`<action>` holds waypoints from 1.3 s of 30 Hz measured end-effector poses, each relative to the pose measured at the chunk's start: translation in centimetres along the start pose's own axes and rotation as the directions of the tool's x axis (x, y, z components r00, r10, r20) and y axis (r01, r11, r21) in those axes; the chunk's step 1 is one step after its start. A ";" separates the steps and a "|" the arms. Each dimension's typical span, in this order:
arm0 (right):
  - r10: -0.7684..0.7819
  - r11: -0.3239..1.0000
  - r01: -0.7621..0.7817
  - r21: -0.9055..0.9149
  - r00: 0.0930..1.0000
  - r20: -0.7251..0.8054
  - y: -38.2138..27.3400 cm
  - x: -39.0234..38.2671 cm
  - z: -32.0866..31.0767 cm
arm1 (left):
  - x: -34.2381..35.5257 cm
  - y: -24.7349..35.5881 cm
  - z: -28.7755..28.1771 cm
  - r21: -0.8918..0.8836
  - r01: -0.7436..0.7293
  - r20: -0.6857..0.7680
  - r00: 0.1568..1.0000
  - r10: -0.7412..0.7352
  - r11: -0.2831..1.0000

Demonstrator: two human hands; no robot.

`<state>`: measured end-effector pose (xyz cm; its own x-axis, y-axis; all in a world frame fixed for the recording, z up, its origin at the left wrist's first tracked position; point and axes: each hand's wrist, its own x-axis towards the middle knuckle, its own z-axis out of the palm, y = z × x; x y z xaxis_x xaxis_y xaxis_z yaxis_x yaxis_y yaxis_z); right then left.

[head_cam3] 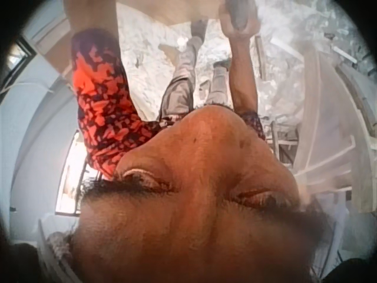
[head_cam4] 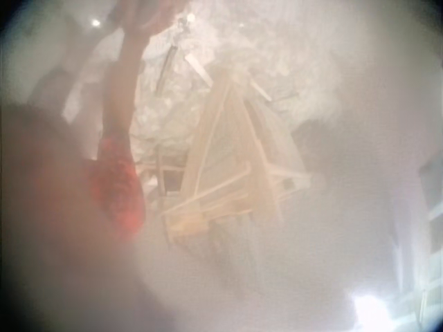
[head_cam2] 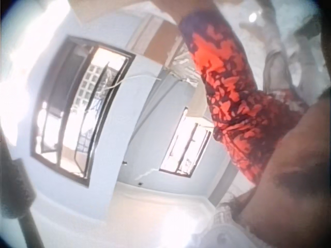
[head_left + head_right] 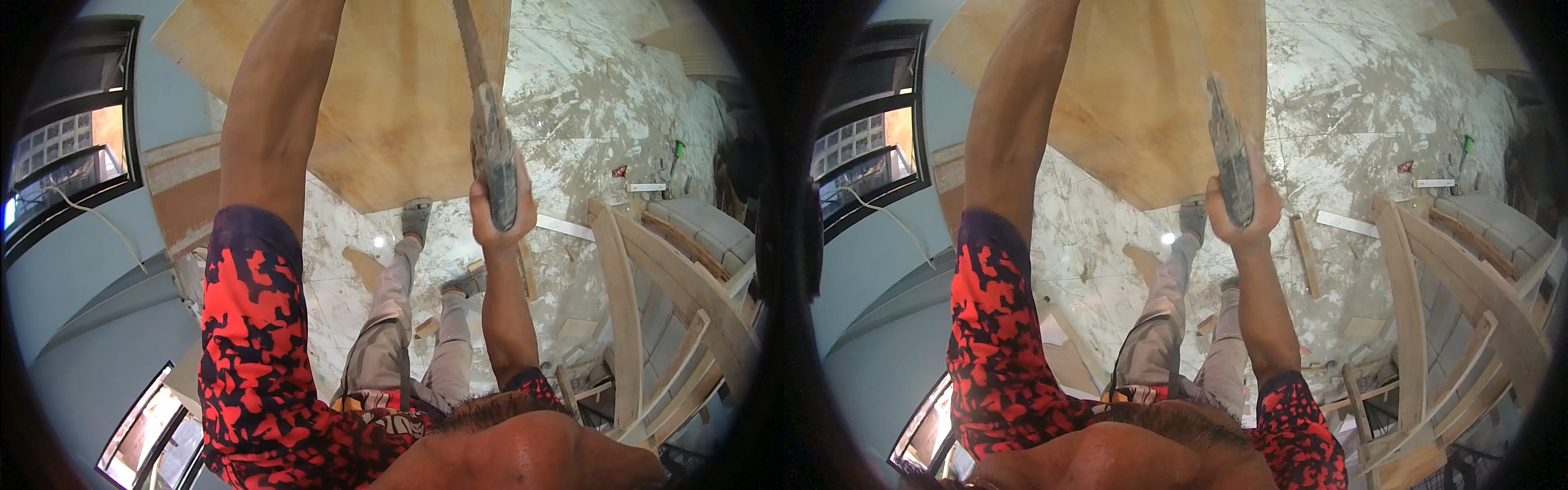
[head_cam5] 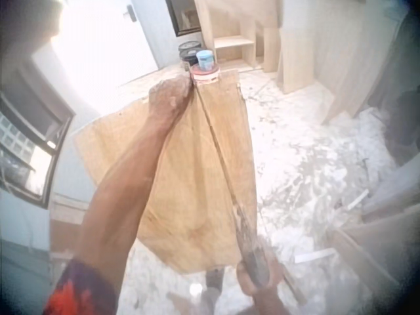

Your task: The person picks up a piece of plywood from a stack, places it across two supports, and cuts through a section of the wood using a hand saw.

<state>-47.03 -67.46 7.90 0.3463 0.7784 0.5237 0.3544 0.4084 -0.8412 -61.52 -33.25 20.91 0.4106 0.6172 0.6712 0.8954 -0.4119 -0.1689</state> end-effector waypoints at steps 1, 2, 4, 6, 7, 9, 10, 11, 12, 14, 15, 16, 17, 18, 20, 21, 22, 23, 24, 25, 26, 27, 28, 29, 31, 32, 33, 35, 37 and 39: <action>-0.021 1.000 0.022 -0.019 0.998 0.053 0.0 -0.1 0.0 | 0.0 0.0 0.0 -0.002 0.000 -0.002 1.000 0.000 1.000; 0.007 1.000 -0.006 -0.013 0.997 0.078 -0.1 -0.3 0.0 | 0.0 0.1 0.1 -0.005 0.002 -0.005 1.000 -0.002 1.000; 0.170 0.985 -0.163 -0.058 0.971 0.170 -0.2 -0.6 -0.1 | 0.0 0.2 0.1 0.034 0.053 0.000 0.999 -0.053 0.998; 0.097 0.995 -0.093 -0.047 0.990 0.098 -0.2 -0.9 -0.2 | 0.1 0.2 0.0 0.051 0.079 0.045 0.996 -0.081 0.996; 0.043 0.999 -0.041 -0.032 0.997 0.058 -0.1 -1.1 -0.2 | 0.1 0.1 0.0 0.046 0.087 0.081 0.993 -0.091 0.995; -0.036 0.999 0.037 0.016 0.999 -0.037 0.1 -1.1 -0.3 | 0.2 -0.1 -0.1 0.045 0.053 0.041 0.998 -0.055 0.998; 0.006 0.999 -0.004 -0.048 0.999 0.041 0.2 -1.0 -0.3 | 0.1 -0.2 -0.2 0.049 0.018 -0.015 1.000 -0.017 0.999; 0.011 0.996 -0.005 -0.084 0.997 0.074 0.3 -0.9 -0.4 | 0.0 -0.5 -0.2 0.058 -0.017 -0.083 0.996 0.022 0.998; 0.074 0.989 -0.057 -0.139 0.990 0.120 0.2 -0.8 -0.5 | -0.1 -0.8 -0.3 0.079 0.028 -0.042 0.999 -0.025 0.996; 0.043 0.998 -0.039 -0.039 0.994 0.105 -0.1 -0.5 -0.9 | -0.2 -1.1 -0.3 0.116 0.101 0.042 0.993 -0.107 0.988; 0.053 0.999 -0.052 -0.012 0.994 0.093 -0.5 -0.4 -1.2 | -0.3 -1.2 -0.3 0.114 0.082 0.033 0.996 -0.086 0.990; 0.029 0.999 -0.031 0.015 0.994 0.107 -0.9 -0.4 -1.6 | -0.3 -1.4 -0.3 0.111 0.065 0.024 0.997 -0.068 0.992; -0.034 0.998 0.036 -0.043 0.998 0.046 -1.2 -0.3 -2.0 | -0.3 -1.5 -0.3 0.115 0.050 -0.009 0.999 -0.050 0.992; 0.044 0.998 -0.040 -0.057 0.997 0.058 -1.5 -0.4 -2.5 | -0.3 -1.5 -0.4 0.121 0.052 -0.015 0.999 -0.051 0.991; 0.029 0.999 -0.028 0.025 0.999 -0.025 -1.7 -0.4 -3.1 | -0.1 -1.5 -0.4 0.125 0.046 -0.008 0.999 -0.045 0.991; 0.103 0.995 -0.103 0.005 0.995 0.006 -1.7 -0.4 -3.2 | -0.1 -1.5 -0.4 0.113 0.072 0.003 0.997 -0.073 0.991; 0.117 0.993 -0.117 0.033 0.993 0.004 -1.6 -0.4 -3.4 | -0.1 -1.5 -0.4 0.106 0.099 0.020 0.995 -0.102 0.989; 0.132 0.989 -0.132 0.062 0.991 0.001 -1.5 -0.4 -3.4 | 0.0 -1.6 -0.5 0.099 0.125 0.038 0.991 -0.129 0.987; 0.231 0.971 -0.231 0.066 0.973 0.016 -1.4 -0.5 -3.4 | -0.1 -1.6 -0.5 0.112 0.105 0.013 0.994 -0.107 0.988; 0.245 0.968 -0.248 0.046 0.967 0.072 -1.3 -0.5 -3.4 | -0.1 -1.6 -0.5 0.124 0.088 -0.015 0.996 -0.086 0.988; 0.127 0.991 -0.130 0.023 0.989 0.080 -1.4 -0.5 -3.3 | -0.2 -1.7 -0.5 0.136 0.073 -0.042 0.997 -0.068 0.988; 0.116 0.993 -0.114 -0.025 0.989 0.092 -1.6 -0.4 -3.3 | -0.2 -1.7 -0.5 0.134 0.080 -0.033 0.997 -0.076 0.988; 0.160 0.984 -0.150 -0.094 0.981 0.112 -1.9 -0.3 -3.1 | -0.3 -1.8 -0.5 0.129 0.087 -0.022 0.996 -0.085 0.988; 0.137 0.988 -0.127 -0.083 0.983 0.120 -2.2 -0.1 -3.0 | -0.2 -1.8 -0.5 0.124 0.092 -0.010 0.996 -0.091 0.988; 0.074 0.994 -0.062 -0.090 0.988 0.132 -3.1 0.6 -2.6 | -0.2 -1.7 -0.7 0.117 0.097 -0.013 0.995 -0.097 0.988; 0.020 0.997 -0.012 -0.073 0.993 0.116 -3.6 1.0 -2.4 | -0.2 -1.7 -0.8 0.113 0.099 -0.013 0.995 -0.098 0.989; 0.061 0.995 -0.051 -0.088 0.991 0.118 -3.6 1.7 -1.9 | -0.1 -1.6 -0.9 0.110 0.104 -0.003 0.995 -0.104 0.988; -0.093 0.996 0.093 -0.010 0.995 0.048 -3.6 2.9 -1.0 | -0.1 -1.4 -1.1 0.108 0.116 0.016 0.993 -0.119 0.987; 0.078 0.997 -0.075 -0.025 0.989 0.122 -3.4 3.6 -0.3 | -0.1 -1.2 -1.3 0.072 0.111 0.010 0.994 -0.112 0.991; 0.226 0.974 -0.228 -0.009 0.959 0.168 -3.4 3.8 0.2 | -0.1 -1.1 -1.4 0.076 0.093 0.010 0.996 -0.094 0.993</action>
<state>-47.08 -65.79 12.78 0.2664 0.9193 0.2896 0.2738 0.2160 -0.9372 -62.82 -33.77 21.99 0.3263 0.6602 0.6765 0.9402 -0.3005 -0.1602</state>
